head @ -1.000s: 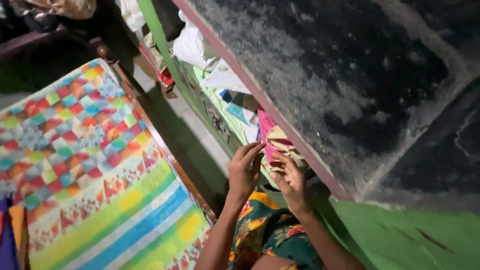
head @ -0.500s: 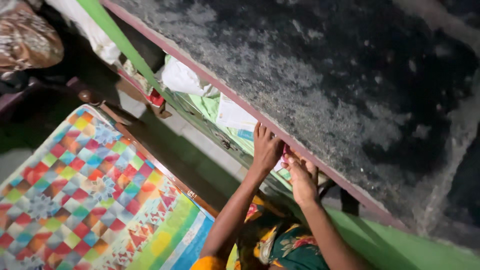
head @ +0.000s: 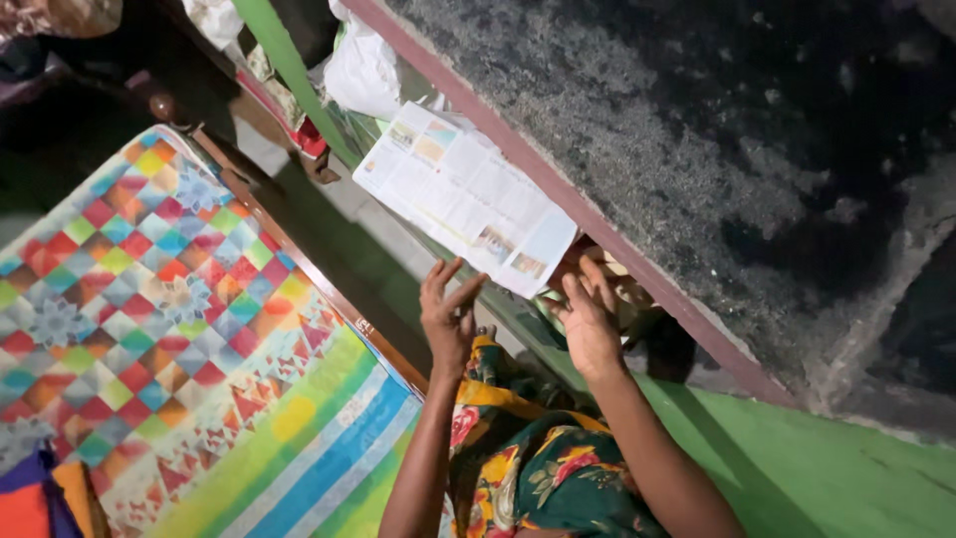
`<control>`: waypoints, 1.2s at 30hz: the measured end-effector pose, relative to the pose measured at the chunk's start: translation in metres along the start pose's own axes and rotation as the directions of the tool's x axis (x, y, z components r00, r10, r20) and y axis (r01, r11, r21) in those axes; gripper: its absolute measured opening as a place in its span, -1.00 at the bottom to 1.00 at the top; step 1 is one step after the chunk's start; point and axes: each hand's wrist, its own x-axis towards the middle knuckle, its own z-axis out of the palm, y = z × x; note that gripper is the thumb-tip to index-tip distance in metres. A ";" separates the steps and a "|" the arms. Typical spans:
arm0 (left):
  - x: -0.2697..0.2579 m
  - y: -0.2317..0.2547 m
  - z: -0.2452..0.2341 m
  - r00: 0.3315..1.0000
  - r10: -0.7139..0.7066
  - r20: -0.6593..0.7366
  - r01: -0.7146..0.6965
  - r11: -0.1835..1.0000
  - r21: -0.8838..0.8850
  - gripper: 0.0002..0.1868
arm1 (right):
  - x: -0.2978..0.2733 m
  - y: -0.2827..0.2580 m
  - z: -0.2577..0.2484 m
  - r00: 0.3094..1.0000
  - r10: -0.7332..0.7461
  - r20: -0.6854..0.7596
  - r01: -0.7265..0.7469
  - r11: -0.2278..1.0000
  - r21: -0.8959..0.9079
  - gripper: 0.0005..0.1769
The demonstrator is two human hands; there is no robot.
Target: The person uses a purple cloth to wipe a dark countertop and then unfolds a large newspaper to cover the surface.
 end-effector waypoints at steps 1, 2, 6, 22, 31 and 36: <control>0.000 -0.001 -0.002 1.000 -0.013 -0.013 0.013 1.000 -0.009 -0.64 | 0.006 0.004 -0.003 1.000 0.015 0.004 -0.016 1.000 0.016 -0.18; 0.000 0.000 -0.003 0.999 -0.026 -0.025 0.026 1.000 -0.018 -0.64 | 0.016 0.007 -0.006 0.999 0.001 0.038 -0.003 0.999 0.041 -0.23; 0.014 0.016 0.011 0.997 -0.070 0.008 0.071 0.996 -0.059 -0.35 | 0.058 0.010 -0.008 1.000 0.011 -0.021 -0.009 0.997 0.073 -0.38; 0.100 0.028 0.023 0.958 0.205 0.199 -0.233 0.964 0.128 -0.31 | 0.178 0.067 -0.025 0.944 -0.091 -0.319 0.093 0.996 -0.008 -0.56; 0.034 0.083 -0.101 0.987 0.160 0.005 -0.158 0.968 0.195 -0.55 | 0.007 0.028 0.055 0.934 -0.043 0.354 0.137 0.960 -0.245 -0.68; 0.016 0.104 -0.128 0.990 0.134 -0.043 -0.116 0.948 0.298 -0.60 | -0.017 0.027 0.076 0.898 0.002 0.441 0.164 0.927 -0.337 -0.54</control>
